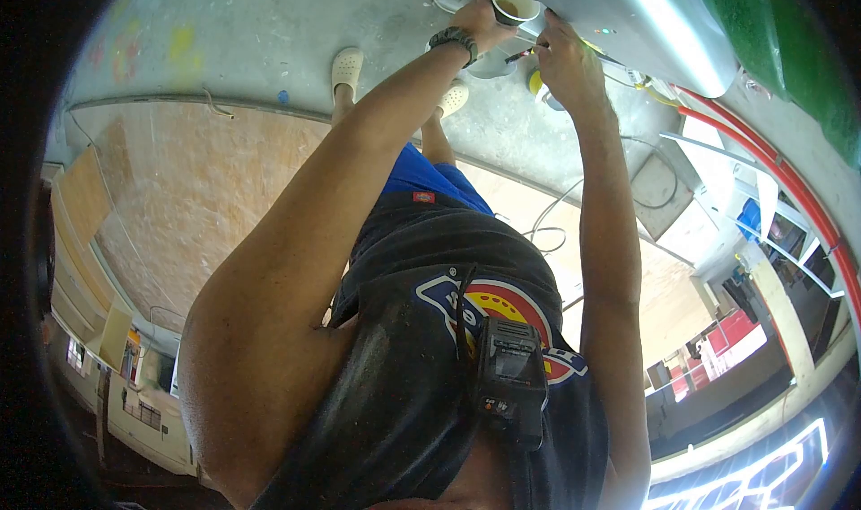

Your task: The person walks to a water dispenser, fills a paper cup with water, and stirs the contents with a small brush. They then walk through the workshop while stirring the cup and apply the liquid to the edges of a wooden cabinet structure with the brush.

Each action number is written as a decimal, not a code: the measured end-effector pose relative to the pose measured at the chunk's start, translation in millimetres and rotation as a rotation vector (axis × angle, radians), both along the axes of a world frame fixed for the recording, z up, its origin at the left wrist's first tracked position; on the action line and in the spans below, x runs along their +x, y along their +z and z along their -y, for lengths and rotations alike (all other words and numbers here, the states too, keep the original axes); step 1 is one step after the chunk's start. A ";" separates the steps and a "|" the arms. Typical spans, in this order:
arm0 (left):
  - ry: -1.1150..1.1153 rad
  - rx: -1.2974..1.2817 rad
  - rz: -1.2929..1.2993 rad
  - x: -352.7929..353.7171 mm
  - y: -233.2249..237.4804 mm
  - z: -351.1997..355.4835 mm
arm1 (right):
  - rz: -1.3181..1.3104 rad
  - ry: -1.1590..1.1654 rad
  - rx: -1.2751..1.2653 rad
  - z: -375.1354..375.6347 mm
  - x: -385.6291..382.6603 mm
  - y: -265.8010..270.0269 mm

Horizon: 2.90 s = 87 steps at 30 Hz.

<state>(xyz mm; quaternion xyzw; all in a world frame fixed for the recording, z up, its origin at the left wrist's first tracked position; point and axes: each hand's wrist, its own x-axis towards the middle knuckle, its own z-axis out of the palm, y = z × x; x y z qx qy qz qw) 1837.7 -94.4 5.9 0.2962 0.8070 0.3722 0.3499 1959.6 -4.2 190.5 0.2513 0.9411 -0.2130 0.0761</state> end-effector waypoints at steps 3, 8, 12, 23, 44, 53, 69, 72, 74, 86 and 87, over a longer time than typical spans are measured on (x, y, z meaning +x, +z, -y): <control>0.005 0.027 -0.033 0.7 -4.9 -2.5 | 0.003 -0.014 0.010 1.0 -0.1 -0.1; 0.002 -0.009 -0.013 -0.9 2.4 -2.1 | 0.017 -0.015 0.007 1.1 -1.0 1.5; -0.004 -0.018 -0.029 0.4 -3.9 -4.0 | 0.014 -0.019 0.003 0.2 -0.5 -0.1; -0.023 -0.042 -0.009 2.0 -11.2 -9.7 | -0.013 -0.010 -0.011 -0.8 1.0 -1.8; -0.018 0.001 -0.104 4.7 -26.9 -7.9 | 0.005 -0.012 -0.004 -0.4 1.2 -1.8; -0.017 -0.021 -0.109 5.4 -28.7 -8.9 | -0.006 -0.015 0.005 0.2 0.6 -2.6; 0.009 0.037 -0.118 1.3 -26.2 -10.4 | -0.053 0.020 0.036 0.7 0.7 -3.2; 0.013 0.041 -0.130 0.8 -22.2 -9.4 | -0.025 -0.002 0.036 1.3 0.8 -3.3; 0.000 0.082 -0.119 -2.0 -18.5 -8.7 | -0.007 -0.011 0.025 0.9 0.7 -2.7; -0.011 0.107 -0.115 -1.8 -22.2 -10.2 | 0.003 -0.024 0.014 0.2 1.2 -3.7; -0.009 0.097 -0.115 -1.7 -22.8 -10.3 | -0.003 -0.020 0.009 -0.1 1.1 -3.7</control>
